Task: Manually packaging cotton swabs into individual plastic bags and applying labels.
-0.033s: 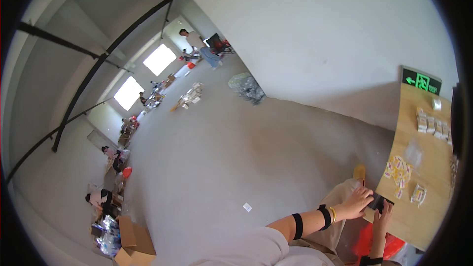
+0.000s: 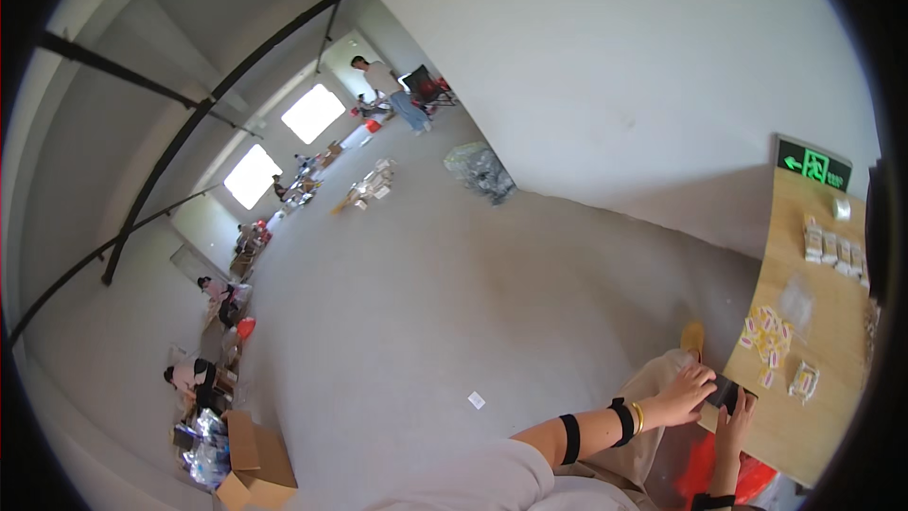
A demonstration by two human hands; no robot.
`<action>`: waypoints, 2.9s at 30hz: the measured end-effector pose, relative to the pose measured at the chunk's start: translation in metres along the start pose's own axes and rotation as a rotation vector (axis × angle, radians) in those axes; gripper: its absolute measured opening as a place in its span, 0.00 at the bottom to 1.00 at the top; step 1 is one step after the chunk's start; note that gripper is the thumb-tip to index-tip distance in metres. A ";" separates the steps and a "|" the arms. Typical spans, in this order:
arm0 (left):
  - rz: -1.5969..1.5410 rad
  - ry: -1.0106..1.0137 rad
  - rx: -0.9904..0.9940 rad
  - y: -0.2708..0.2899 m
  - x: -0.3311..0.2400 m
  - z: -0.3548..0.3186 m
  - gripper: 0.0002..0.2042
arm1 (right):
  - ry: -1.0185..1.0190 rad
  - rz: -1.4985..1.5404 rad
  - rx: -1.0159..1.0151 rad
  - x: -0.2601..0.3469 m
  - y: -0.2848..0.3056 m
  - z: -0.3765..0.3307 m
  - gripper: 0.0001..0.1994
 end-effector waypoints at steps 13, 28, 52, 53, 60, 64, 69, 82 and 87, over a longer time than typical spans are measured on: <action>0.000 0.088 0.067 0.035 0.014 -0.048 0.25 | -0.224 -0.381 0.185 -0.014 -0.018 0.013 0.32; -0.142 -0.036 0.219 0.022 -0.029 0.000 0.21 | -0.565 -0.046 -0.120 0.022 0.089 -0.013 0.12; -0.094 -0.221 0.322 -0.092 -0.117 0.094 0.25 | -0.349 -0.293 -0.125 -0.086 0.164 0.081 0.11; -0.092 -0.215 0.336 -0.091 -0.117 0.095 0.25 | -0.354 -0.176 -0.099 -0.089 0.166 0.082 0.10; -0.160 -0.176 0.262 -0.095 -0.113 0.125 0.24 | -0.515 0.064 -0.106 -0.123 0.238 0.052 0.09; -0.041 -0.147 0.082 -0.097 -0.118 0.158 0.25 | -0.524 -0.108 -0.516 -0.129 0.255 0.026 0.10; 0.071 -0.161 0.032 -0.111 -0.115 0.179 0.26 | -0.598 -0.001 -0.546 -0.122 0.230 0.004 0.10; 0.101 -0.163 0.036 -0.120 -0.121 0.173 0.23 | -0.426 -0.129 -0.709 -0.098 0.220 -0.005 0.03; 0.103 -0.159 0.038 -0.119 -0.120 0.172 0.19 | -0.414 -0.155 -0.706 -0.095 0.219 -0.003 0.03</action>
Point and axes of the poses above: each hand's wrist, its own z-axis towards the middle knuckle, its own y-axis out of the back of the hand, x = y × z, the point moved 7 cm from there along z, towards the middle knuckle, and after that the axes turned 7 degrees about z, right-handed, at the moved point
